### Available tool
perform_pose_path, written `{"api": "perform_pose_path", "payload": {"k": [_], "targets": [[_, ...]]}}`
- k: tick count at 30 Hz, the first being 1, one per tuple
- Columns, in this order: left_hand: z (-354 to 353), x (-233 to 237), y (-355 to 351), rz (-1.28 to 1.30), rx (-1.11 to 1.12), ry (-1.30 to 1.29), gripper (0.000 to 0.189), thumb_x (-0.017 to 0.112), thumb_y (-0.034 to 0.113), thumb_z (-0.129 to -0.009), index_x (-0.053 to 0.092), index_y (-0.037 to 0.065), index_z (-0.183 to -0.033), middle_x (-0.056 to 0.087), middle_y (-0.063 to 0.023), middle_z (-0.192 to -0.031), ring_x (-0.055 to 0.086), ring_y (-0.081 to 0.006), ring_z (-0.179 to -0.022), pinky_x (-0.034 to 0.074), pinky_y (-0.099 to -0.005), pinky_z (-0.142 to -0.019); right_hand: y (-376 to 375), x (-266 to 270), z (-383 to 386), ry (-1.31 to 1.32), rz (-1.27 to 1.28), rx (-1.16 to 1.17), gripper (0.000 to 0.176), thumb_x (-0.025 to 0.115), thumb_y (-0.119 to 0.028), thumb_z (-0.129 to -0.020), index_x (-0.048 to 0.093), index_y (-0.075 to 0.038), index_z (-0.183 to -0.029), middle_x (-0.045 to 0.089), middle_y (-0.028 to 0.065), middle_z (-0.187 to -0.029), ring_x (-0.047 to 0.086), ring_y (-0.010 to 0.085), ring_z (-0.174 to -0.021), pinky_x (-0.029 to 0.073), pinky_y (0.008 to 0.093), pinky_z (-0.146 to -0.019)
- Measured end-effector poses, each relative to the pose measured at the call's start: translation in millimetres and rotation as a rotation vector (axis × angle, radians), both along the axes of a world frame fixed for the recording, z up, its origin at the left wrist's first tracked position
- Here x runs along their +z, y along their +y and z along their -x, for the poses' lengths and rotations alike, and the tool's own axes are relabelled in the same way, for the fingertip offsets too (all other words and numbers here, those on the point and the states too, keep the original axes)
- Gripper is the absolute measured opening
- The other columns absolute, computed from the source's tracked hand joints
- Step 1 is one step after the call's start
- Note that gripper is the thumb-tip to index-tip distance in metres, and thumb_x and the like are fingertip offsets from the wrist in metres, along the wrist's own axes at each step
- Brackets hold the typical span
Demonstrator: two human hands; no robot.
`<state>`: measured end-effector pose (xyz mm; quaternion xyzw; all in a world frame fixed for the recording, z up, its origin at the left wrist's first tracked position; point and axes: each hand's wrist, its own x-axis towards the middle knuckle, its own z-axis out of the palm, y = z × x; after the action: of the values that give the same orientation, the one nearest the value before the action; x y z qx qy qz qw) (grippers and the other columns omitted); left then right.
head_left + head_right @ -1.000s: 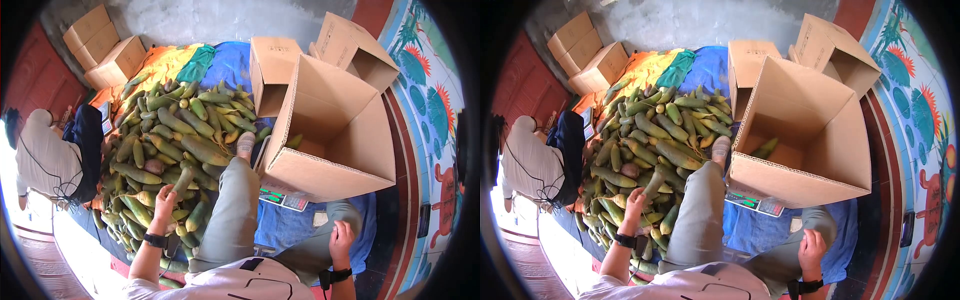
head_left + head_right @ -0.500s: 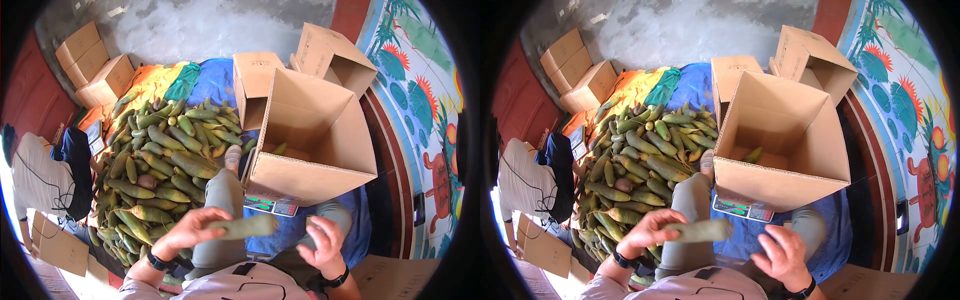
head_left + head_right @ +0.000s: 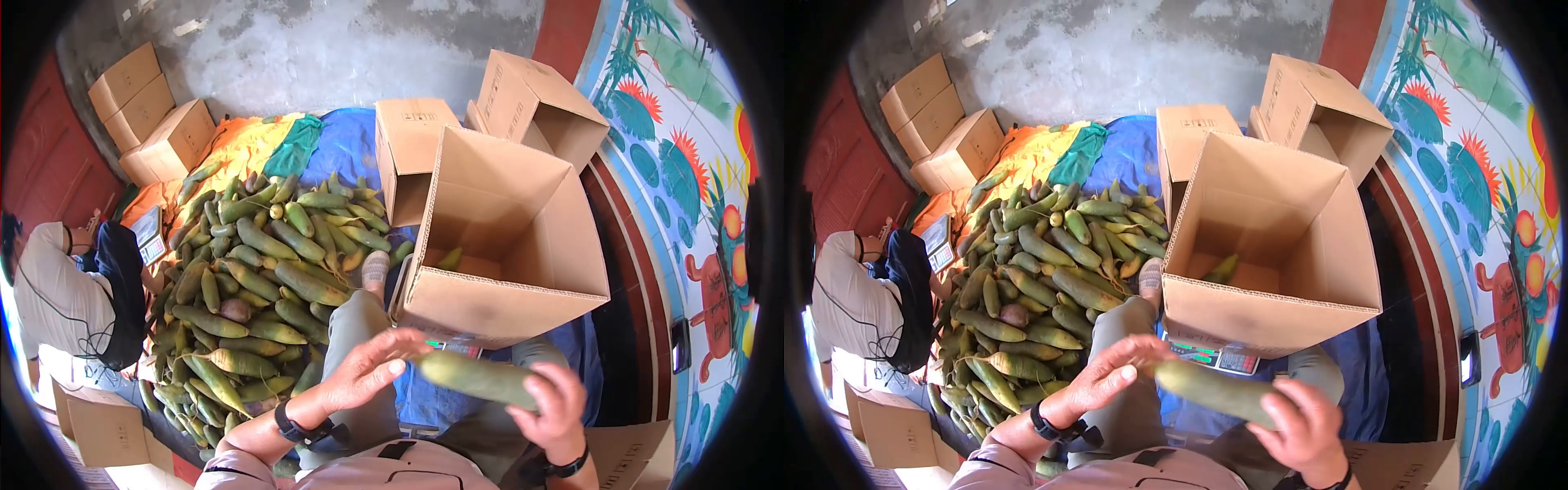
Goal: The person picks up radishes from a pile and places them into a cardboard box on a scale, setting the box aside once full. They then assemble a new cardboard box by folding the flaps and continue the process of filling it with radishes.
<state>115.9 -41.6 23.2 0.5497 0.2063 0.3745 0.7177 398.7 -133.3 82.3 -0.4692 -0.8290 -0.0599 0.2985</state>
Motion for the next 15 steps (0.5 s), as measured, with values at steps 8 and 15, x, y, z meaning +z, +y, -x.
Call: {"api": "perform_pose_path", "payload": {"k": [8, 15], "targets": [[-31.7, 16.7, 40.5, -0.951, 0.514, 0.558, 0.066, 0.071, 0.022, -0.074, 0.045, 0.006, -0.132, 0.032, -0.0219, -0.142, 0.031, -0.0386, -0.133, 0.028, -0.0478, -0.108, 59.7, 48.7, -44.5, 0.151, -0.186, -0.443, 0.044, 0.064, -0.002, -0.072, 0.054, -0.001, -0.115, 0.054, 0.0178, -0.113, 0.054, 0.0327, -0.102, 0.042, 0.0393, -0.091], [-51.1, 10.4, 56.0, -1.103, 0.522, 0.797, 0.076, 0.075, 0.021, -0.071, 0.04, 0.011, -0.138, 0.028, -0.0191, -0.146, 0.027, -0.0369, -0.136, 0.025, -0.053, -0.108, 131.0, 35.8, -78.5, -0.027, 0.285, -0.567, 0.036, 0.069, -0.005, -0.069, 0.061, -0.001, -0.104, 0.062, 0.0182, -0.102, 0.061, 0.0349, -0.091, 0.048, 0.0378, -0.08]]}}
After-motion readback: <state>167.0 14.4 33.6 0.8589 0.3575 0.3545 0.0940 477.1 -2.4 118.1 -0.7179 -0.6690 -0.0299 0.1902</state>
